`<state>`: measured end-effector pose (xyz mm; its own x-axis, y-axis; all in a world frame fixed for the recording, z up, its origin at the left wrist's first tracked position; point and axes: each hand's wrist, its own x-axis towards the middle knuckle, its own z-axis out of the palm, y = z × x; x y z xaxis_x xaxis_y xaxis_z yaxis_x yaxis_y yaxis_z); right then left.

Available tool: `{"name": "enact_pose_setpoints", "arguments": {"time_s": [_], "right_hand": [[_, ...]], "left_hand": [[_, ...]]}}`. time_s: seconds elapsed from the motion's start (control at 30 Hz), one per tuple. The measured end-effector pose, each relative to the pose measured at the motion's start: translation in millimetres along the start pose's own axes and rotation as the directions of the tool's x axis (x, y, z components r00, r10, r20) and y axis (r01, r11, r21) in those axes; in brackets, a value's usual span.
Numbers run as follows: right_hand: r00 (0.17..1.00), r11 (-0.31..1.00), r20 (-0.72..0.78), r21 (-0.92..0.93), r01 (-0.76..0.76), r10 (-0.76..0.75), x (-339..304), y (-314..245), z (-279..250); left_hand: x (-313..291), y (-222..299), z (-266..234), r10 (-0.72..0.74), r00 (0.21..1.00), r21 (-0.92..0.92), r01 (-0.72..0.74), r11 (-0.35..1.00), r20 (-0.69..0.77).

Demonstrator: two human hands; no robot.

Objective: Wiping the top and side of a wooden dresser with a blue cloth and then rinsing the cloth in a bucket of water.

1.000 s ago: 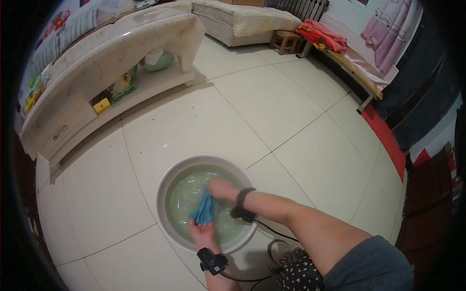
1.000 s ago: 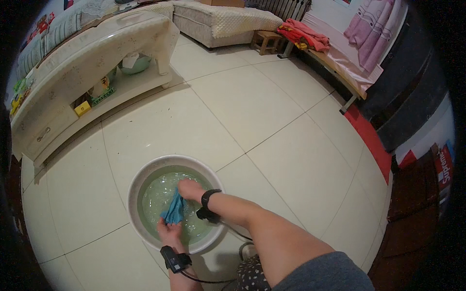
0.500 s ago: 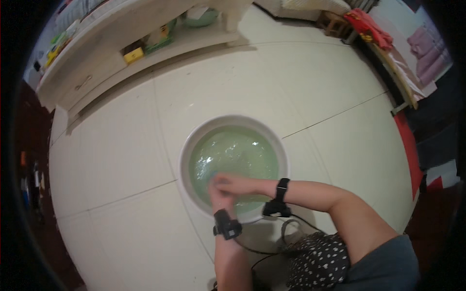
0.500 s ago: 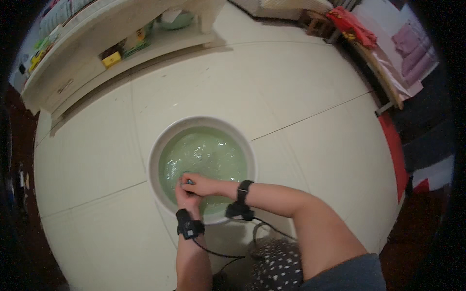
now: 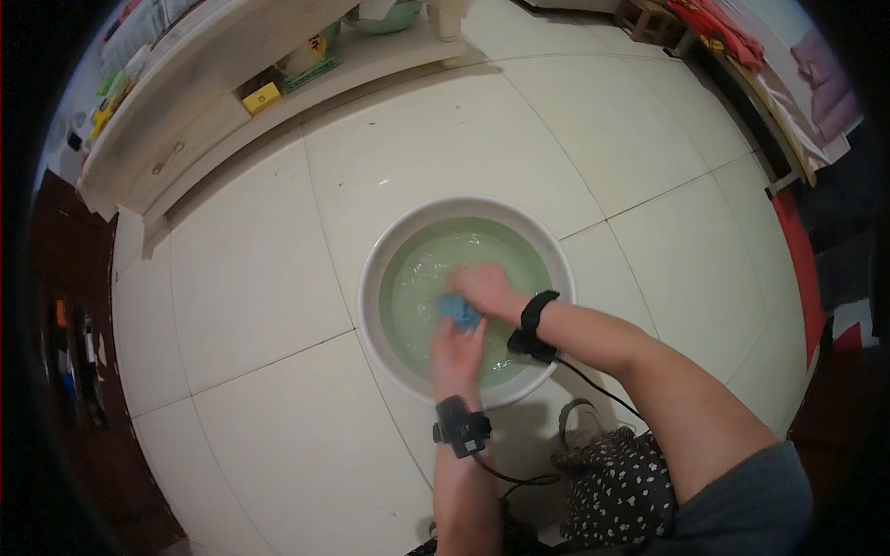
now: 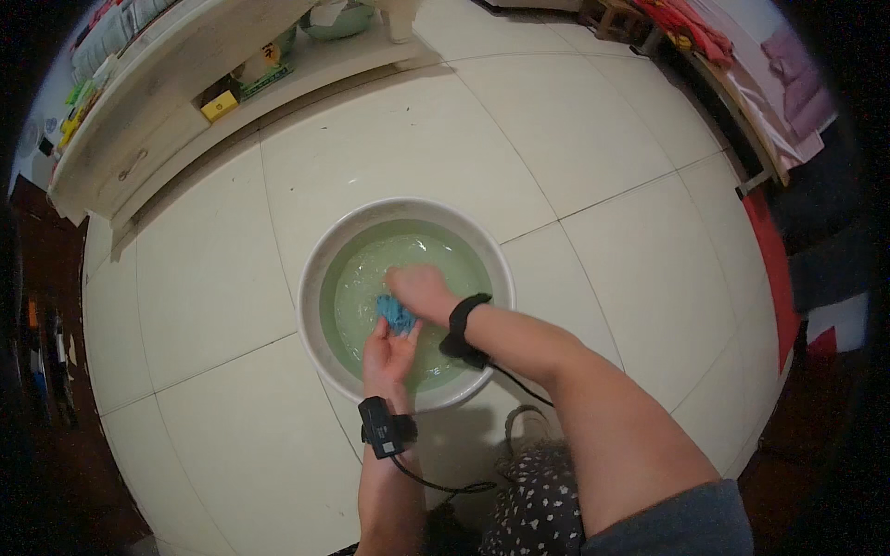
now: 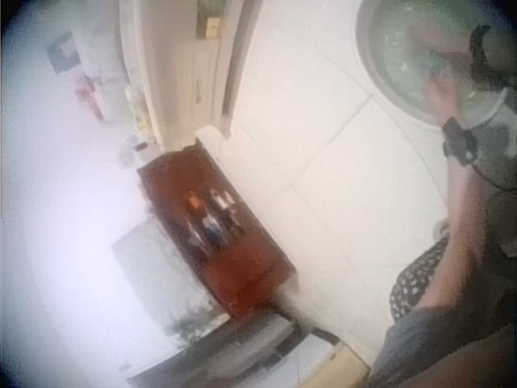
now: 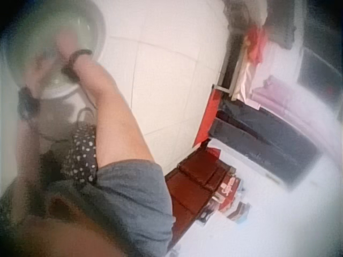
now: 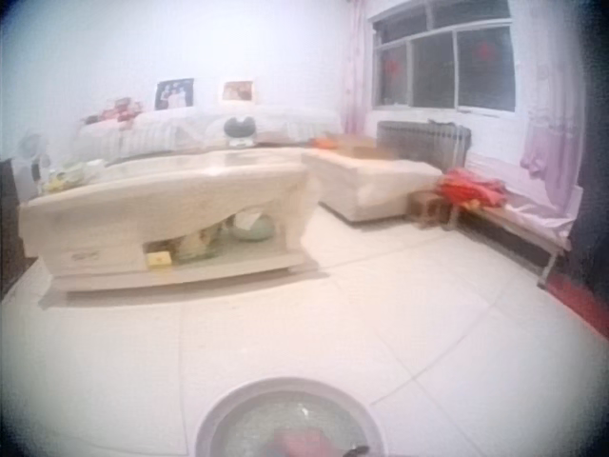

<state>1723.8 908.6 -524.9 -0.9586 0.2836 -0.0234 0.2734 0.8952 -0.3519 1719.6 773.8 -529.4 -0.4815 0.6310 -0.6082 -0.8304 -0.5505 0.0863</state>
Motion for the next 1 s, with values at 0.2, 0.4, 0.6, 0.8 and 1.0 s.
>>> {"name": "enact_pose_setpoints", "arguments": {"time_s": [0.2, 0.4, 0.6, 0.8, 1.0], "right_hand": [[0.948, 0.935, 0.032, 0.159, -0.316, 0.315, 11, 49, -13], [0.864, 0.561, 0.177, 0.696, -0.449, 0.472, 13, 43, -37], [0.925, 0.383, 0.205, 0.865, -0.324, 0.319, 13, 32, -76], [0.963, 0.896, 0.206, 0.373, -0.242, 0.175, 2, 64, -23], [0.934, 0.997, 0.356, -0.057, 0.061, -0.037, -31, 21, -7]], "left_hand": [[-10, 18, 8, 0.132, 0.987, 0.359, -0.089, 0.929, -0.097], [-19, 35, 29, 0.45, 0.876, 0.774, -0.16, 0.613, -0.175], [-29, 56, 52, 0.51, 0.857, 0.761, -0.286, 0.583, -0.069], [-24, 45, 25, 0.306, 0.916, 0.683, -0.051, 0.729, -0.259], [-14, 36, 11, 0.536, 0.804, 0.877, -0.04, 0.479, -0.256]]}}
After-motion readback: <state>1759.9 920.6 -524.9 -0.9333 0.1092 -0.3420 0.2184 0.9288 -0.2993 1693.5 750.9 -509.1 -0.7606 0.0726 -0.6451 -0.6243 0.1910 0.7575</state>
